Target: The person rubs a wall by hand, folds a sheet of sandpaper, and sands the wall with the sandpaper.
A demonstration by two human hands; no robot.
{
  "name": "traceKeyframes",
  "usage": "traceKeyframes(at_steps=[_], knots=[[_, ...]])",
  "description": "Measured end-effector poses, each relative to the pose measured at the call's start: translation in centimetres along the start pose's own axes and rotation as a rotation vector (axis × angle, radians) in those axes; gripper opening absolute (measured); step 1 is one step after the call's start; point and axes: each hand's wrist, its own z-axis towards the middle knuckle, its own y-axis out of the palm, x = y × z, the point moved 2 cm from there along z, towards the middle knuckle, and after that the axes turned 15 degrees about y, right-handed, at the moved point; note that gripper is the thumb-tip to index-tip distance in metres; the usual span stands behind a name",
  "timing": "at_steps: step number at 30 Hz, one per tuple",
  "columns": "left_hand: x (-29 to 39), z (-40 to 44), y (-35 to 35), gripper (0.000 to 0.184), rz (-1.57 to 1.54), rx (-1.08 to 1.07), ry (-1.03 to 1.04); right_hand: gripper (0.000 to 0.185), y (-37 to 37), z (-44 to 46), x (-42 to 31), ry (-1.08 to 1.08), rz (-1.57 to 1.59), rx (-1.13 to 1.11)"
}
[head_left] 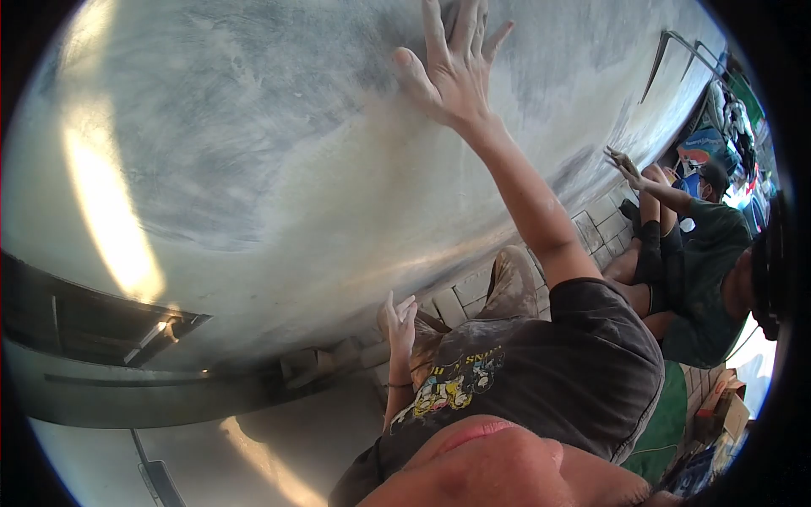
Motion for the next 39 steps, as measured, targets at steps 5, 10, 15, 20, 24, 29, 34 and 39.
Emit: traceKeyframes(at_steps=[5, 10, 15, 20, 24, 29, 34, 39], knots=[[0.9, -0.4, 0.2, 0.075, -0.036, 0.036, -0.050, 0.074, 3.8, -9.6, 3.8, 0.048, 0.151, -0.011], [0.4, -1.0, -0.2, 0.076, -0.065, 0.015, -0.062, 0.073, 3.5, -8.5, 2.7, 0.137, 0.156, -0.003], [-1.1, -1.3, -0.8, 0.076, 0.034, 0.086, -0.042, 0.079, -0.1, -2.6, 0.8, 0.070, -0.037, -0.156], [1.0, -1.0, -0.2, 0.078, 0.035, 0.078, -0.076, 0.074, 1.5, -5.6, 1.9, 0.077, 0.122, -0.048], [1.1, -1.2, 0.2, 0.079, 0.023, 0.091, -0.098, 0.075, 2.9, -9.3, 3.3, 0.155, 0.110, -0.092], [1.2, -1.6, 0.1, 0.078, 0.089, 0.095, -0.088, 0.072, 0.6, -2.5, 1.2, 0.116, 0.165, 0.001], [1.4, -0.3, -0.3, 0.078, 0.142, 0.081, -0.055, 0.067, -0.1, -1.2, 1.2, 0.048, 0.059, 0.000], [2.6, 0.4, 1.3, 0.080, 0.111, 0.090, -0.096, 0.068, 3.0, -9.8, 4.4, 0.082, 0.059, -0.051]])
